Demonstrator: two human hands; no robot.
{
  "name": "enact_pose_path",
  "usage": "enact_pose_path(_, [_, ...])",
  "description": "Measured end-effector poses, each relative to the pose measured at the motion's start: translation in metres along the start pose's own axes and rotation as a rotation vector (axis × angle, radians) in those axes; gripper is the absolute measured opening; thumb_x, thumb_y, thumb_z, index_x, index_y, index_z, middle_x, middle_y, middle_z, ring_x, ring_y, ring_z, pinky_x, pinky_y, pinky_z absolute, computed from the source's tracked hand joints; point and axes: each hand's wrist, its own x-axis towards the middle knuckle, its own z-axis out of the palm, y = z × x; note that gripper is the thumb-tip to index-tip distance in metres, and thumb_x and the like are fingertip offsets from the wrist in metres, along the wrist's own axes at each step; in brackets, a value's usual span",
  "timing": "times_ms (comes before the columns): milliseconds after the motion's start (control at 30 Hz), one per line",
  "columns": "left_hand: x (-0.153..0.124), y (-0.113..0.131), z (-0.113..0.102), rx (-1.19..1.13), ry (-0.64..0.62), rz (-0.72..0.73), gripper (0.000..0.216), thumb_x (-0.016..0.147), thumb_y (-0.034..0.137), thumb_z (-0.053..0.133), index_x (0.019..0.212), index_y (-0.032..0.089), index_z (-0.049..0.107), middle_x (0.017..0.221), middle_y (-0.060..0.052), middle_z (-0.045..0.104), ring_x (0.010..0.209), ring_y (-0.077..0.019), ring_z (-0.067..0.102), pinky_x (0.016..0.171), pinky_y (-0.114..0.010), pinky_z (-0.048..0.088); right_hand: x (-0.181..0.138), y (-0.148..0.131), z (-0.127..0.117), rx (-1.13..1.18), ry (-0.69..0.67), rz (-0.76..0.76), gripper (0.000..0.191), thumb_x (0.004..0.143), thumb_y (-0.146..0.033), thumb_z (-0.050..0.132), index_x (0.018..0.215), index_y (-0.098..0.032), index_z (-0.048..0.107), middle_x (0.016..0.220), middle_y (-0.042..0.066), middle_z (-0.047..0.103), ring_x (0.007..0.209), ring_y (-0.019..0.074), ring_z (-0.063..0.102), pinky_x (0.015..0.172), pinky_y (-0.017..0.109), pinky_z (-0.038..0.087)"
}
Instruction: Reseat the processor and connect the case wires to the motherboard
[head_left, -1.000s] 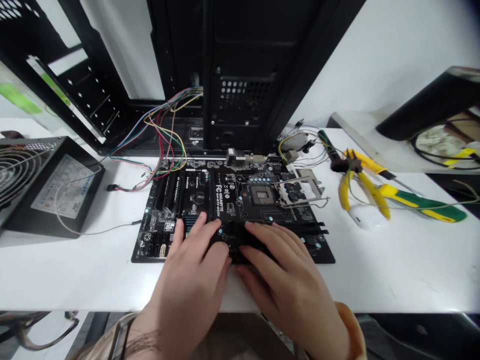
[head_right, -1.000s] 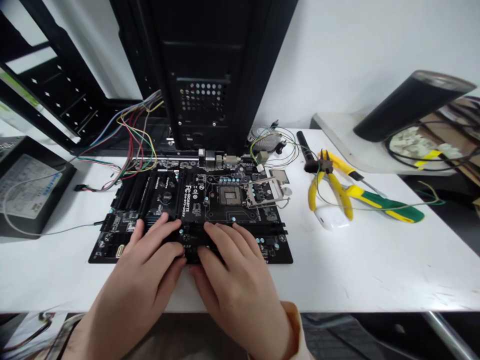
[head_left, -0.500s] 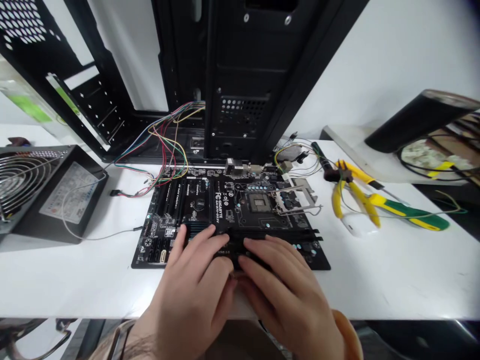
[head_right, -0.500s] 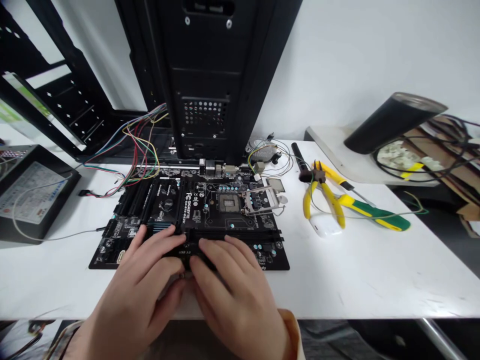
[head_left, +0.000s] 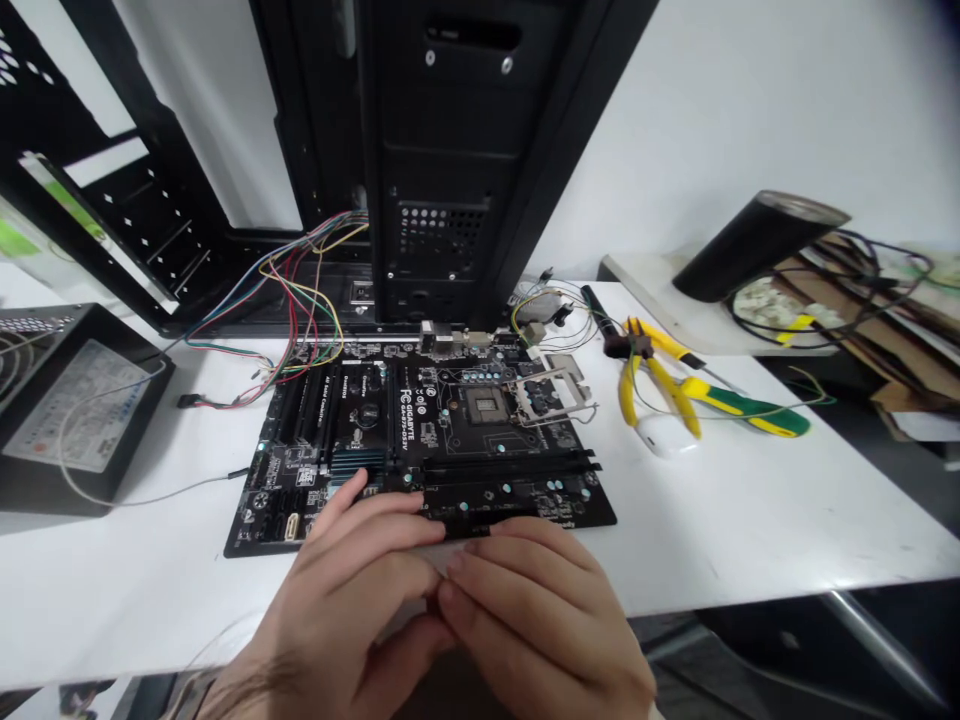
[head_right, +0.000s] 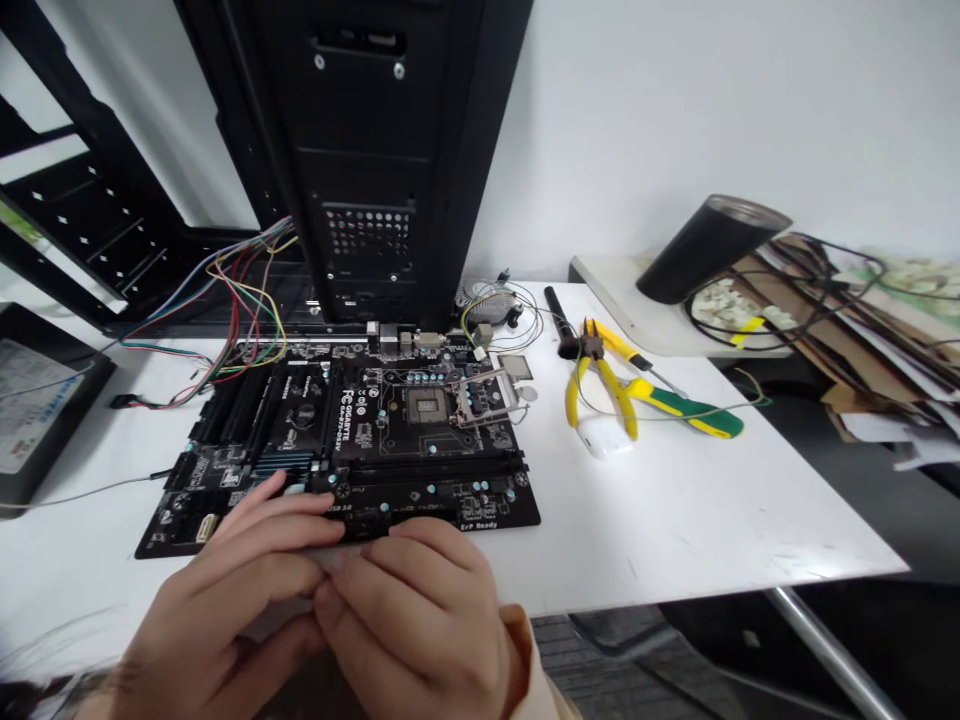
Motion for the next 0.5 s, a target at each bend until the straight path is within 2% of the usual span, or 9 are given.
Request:
enact_pose_path(67, [0.0, 0.001, 0.001, -0.002, 0.038, 0.011, 0.016, 0.083, 0.016, 0.054, 0.091, 0.028, 0.061, 0.1, 0.002, 0.072, 0.107, -0.0167, 0.065, 0.117, -0.041, 0.033, -0.002, 0.005, -0.006, 0.056, 0.12, 0.016, 0.013, 0.086, -0.01, 0.061, 0.079, -0.019, 0.066, 0.075, -0.002, 0.073, 0.07, 0.0114, 0.068, 0.067, 0.027, 0.059])
enact_pose_path(133, [0.0, 0.002, 0.0, 0.005, 0.055, 0.006, 0.016, 0.081, 0.015, 0.055, 0.09, 0.027, 0.061, 0.098, 0.002, 0.073, 0.104, -0.0173, 0.066, 0.116, -0.043, 0.034, -0.005, 0.014, -0.015, 0.042, 0.153, 0.038, 0.01, 0.082, -0.008, 0.062, 0.081, -0.018, 0.065, 0.075, 0.001, 0.071, 0.072, 0.0145, 0.067, 0.065, 0.03, 0.059])
enact_pose_path(200, [0.001, 0.003, -0.002, 0.018, 0.048, 0.004, 0.017, 0.08, 0.013, 0.055, 0.091, 0.026, 0.06, 0.094, 0.001, 0.073, 0.101, -0.0185, 0.067, 0.114, -0.045, 0.037, -0.009, 0.028, -0.029, -0.111, 0.134, 0.074, 0.014, 0.08, -0.006, 0.062, 0.085, -0.018, 0.065, 0.084, 0.005, 0.07, 0.081, 0.018, 0.067, 0.07, 0.033, 0.059])
enact_pose_path(300, [0.003, 0.005, -0.006, 0.016, 0.03, 0.021, 0.018, 0.08, 0.011, 0.054, 0.089, 0.025, 0.059, 0.091, 0.002, 0.073, 0.098, -0.0166, 0.068, 0.112, -0.041, 0.04, -0.015, 0.06, -0.052, -0.424, 0.173, 0.259, 0.017, 0.08, -0.008, 0.066, 0.092, -0.019, 0.067, 0.095, 0.009, 0.069, 0.085, 0.0221, 0.067, 0.071, 0.036, 0.055])
enact_pose_path(333, [0.003, 0.006, -0.007, 0.011, 0.022, 0.024, 0.017, 0.081, 0.011, 0.054, 0.089, 0.025, 0.059, 0.091, 0.002, 0.073, 0.098, -0.0153, 0.068, 0.113, -0.04, 0.04, -0.019, 0.072, -0.059, -0.508, 0.162, 0.289, 0.013, 0.081, -0.012, 0.066, 0.092, -0.018, 0.067, 0.095, 0.01, 0.069, 0.086, 0.0241, 0.067, 0.073, 0.039, 0.055])
enact_pose_path(400, [0.004, 0.007, -0.007, -0.001, 0.014, 0.021, 0.014, 0.083, 0.013, 0.056, 0.088, 0.025, 0.061, 0.092, 0.004, 0.074, 0.098, -0.0137, 0.068, 0.115, -0.037, 0.037, -0.028, 0.096, -0.071, -0.672, 0.022, 0.275, 0.009, 0.086, -0.021, 0.061, 0.092, -0.018, 0.067, 0.097, 0.014, 0.069, 0.092, 0.0303, 0.067, 0.077, 0.045, 0.054])
enact_pose_path(433, [0.004, 0.007, -0.007, -0.007, 0.018, 0.02, 0.012, 0.084, 0.014, 0.057, 0.088, 0.025, 0.061, 0.091, 0.004, 0.074, 0.097, -0.0135, 0.068, 0.115, -0.037, 0.037, -0.033, 0.105, -0.075, -0.734, -0.011, 0.25, 0.009, 0.087, -0.024, 0.06, 0.09, -0.02, 0.067, 0.097, 0.014, 0.069, 0.091, 0.0318, 0.067, 0.074, 0.044, 0.054])
enact_pose_path(467, [0.004, 0.008, -0.006, -0.014, 0.032, 0.025, 0.01, 0.085, 0.016, 0.057, 0.087, 0.024, 0.062, 0.09, 0.003, 0.074, 0.096, -0.0136, 0.069, 0.114, -0.037, 0.038, -0.038, 0.113, -0.078, -0.758, -0.117, 0.274, 0.01, 0.087, -0.025, 0.059, 0.091, -0.023, 0.068, 0.1, 0.013, 0.069, 0.091, 0.0303, 0.067, 0.071, 0.041, 0.054])
enact_pose_path(500, [0.004, 0.007, -0.005, -0.019, 0.047, 0.032, 0.009, 0.086, 0.018, 0.057, 0.087, 0.024, 0.063, 0.088, 0.003, 0.074, 0.093, -0.0137, 0.069, 0.113, -0.037, 0.039, -0.043, 0.118, -0.08, -0.77, -0.165, 0.265, 0.008, 0.086, -0.027, 0.061, 0.087, -0.026, 0.068, 0.095, 0.011, 0.07, 0.084, 0.0283, 0.067, 0.064, 0.038, 0.052])
